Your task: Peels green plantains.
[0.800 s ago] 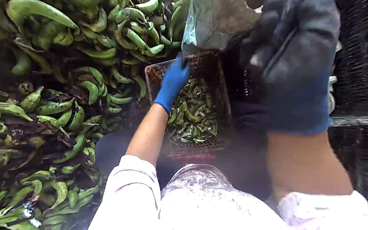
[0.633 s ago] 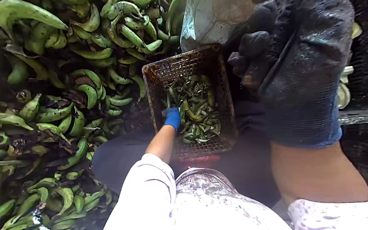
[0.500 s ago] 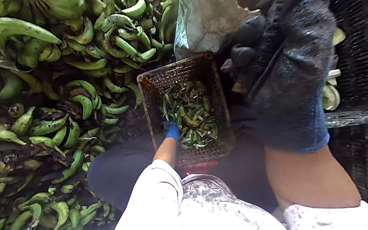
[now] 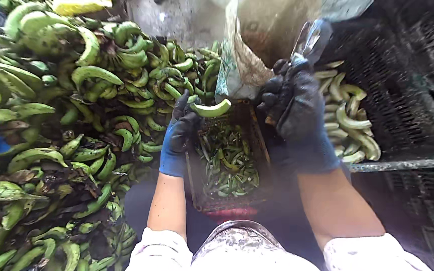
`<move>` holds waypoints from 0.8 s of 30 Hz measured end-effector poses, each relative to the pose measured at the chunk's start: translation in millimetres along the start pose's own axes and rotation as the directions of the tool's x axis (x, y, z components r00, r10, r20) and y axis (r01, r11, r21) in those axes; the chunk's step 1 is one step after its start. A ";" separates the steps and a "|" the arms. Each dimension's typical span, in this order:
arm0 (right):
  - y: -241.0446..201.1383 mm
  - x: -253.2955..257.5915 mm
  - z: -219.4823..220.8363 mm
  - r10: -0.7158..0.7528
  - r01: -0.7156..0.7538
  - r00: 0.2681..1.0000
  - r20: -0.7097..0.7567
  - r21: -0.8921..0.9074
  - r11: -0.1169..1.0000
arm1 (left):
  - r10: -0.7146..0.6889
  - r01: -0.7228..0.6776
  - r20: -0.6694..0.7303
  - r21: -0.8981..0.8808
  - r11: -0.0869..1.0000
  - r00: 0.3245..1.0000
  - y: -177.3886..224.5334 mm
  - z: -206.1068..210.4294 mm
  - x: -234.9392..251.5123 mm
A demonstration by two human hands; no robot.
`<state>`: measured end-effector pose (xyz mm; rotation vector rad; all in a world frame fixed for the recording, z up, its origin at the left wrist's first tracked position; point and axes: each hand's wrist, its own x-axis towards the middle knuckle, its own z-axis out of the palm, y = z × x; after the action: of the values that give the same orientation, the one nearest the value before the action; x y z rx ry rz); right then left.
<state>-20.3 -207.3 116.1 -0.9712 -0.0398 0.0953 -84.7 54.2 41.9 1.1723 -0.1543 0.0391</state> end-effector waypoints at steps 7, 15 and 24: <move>63.5 -46.0 11.4 -0.009 0.056 0.995 0.103 -0.470 0.881 | 0.057 -0.066 -0.244 -0.027 0.997 0.968 21.9 50.1 47.5; 89.3 -68.7 27.3 -0.141 0.472 0.875 0.462 -0.757 0.451 | 0.328 -0.224 -0.403 0.284 0.932 0.855 36.9 37.4 26.8; 97.2 -68.1 21.5 -0.114 0.478 0.875 0.471 -0.798 0.368 | 0.401 -0.324 -0.436 0.243 0.914 0.806 43.1 41.0 30.5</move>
<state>-95.8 -141.9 48.6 -2.0467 -0.6767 -0.1337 -63.4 31.7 101.2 1.2418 0.0673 0.6932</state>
